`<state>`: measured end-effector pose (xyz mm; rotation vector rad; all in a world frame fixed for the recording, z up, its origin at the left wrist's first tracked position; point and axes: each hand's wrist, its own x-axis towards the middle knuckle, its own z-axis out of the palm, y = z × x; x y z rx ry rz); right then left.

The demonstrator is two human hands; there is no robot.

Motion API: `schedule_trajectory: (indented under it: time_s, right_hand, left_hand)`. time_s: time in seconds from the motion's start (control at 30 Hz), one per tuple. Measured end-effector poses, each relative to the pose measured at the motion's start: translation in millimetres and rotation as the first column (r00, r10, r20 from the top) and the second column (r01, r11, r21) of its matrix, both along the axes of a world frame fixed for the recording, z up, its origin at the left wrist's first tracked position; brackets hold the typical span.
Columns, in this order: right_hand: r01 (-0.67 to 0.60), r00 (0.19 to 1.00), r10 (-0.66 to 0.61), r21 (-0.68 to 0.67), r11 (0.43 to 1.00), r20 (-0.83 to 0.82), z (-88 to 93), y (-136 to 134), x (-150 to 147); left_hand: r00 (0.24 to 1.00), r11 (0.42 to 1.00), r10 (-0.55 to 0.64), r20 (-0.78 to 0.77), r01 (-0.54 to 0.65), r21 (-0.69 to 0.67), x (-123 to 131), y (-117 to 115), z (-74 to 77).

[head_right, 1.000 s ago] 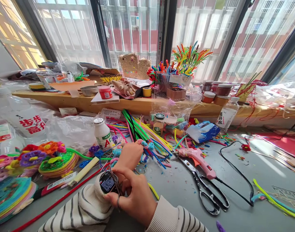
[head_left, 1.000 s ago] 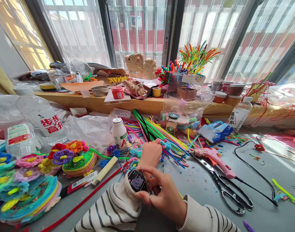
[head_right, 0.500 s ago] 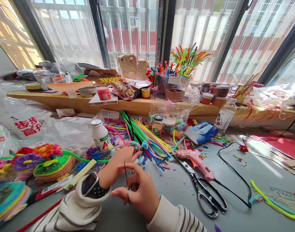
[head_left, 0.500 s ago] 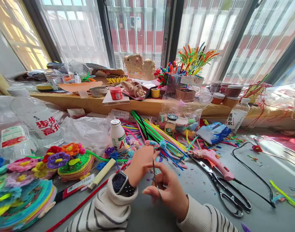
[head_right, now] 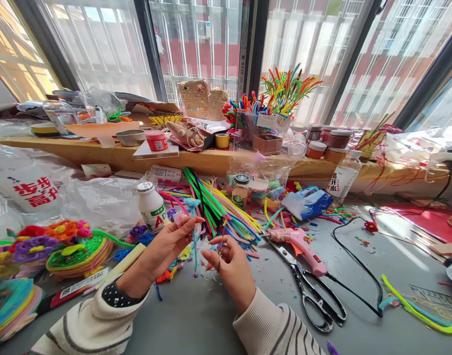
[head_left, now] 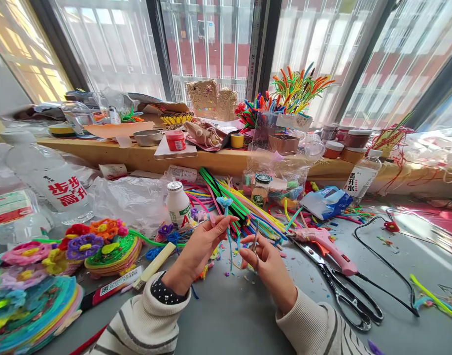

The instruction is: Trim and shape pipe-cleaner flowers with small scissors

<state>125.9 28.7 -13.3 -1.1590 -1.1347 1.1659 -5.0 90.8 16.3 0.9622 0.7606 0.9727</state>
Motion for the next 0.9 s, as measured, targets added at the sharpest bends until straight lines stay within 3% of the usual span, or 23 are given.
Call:
schedule_trajectory:
  time_s: [0.3,0.5,0.67,0.9]
  right_hand:
    - [-0.153,0.988,0.153,-0.009,0.988,-0.038,-1.9,-0.8,-3.6]
    - [-0.164,0.986,0.164,-0.024,0.986,0.003,-2.1,0.2,-3.3]
    - [-0.364,0.926,0.366,-0.037,0.931,0.091,-2.8,-3.3,-1.0]
    - [-0.541,0.829,0.538,-0.028,0.841,0.153,-3.9,-9.9,-1.4]
  left_hand:
    - [1.000,0.999,0.021,-0.014,-0.022,-0.026,2.9,-3.6,1.1]
    - [0.980,0.990,0.125,0.152,-0.114,-0.083,1.5,0.1,1.0]
    - [0.970,0.993,0.059,0.234,-0.033,-0.114,0.7,-0.5,1.6]
    - [0.987,0.991,0.030,0.158,-0.009,-0.132,2.2,-6.0,5.1]
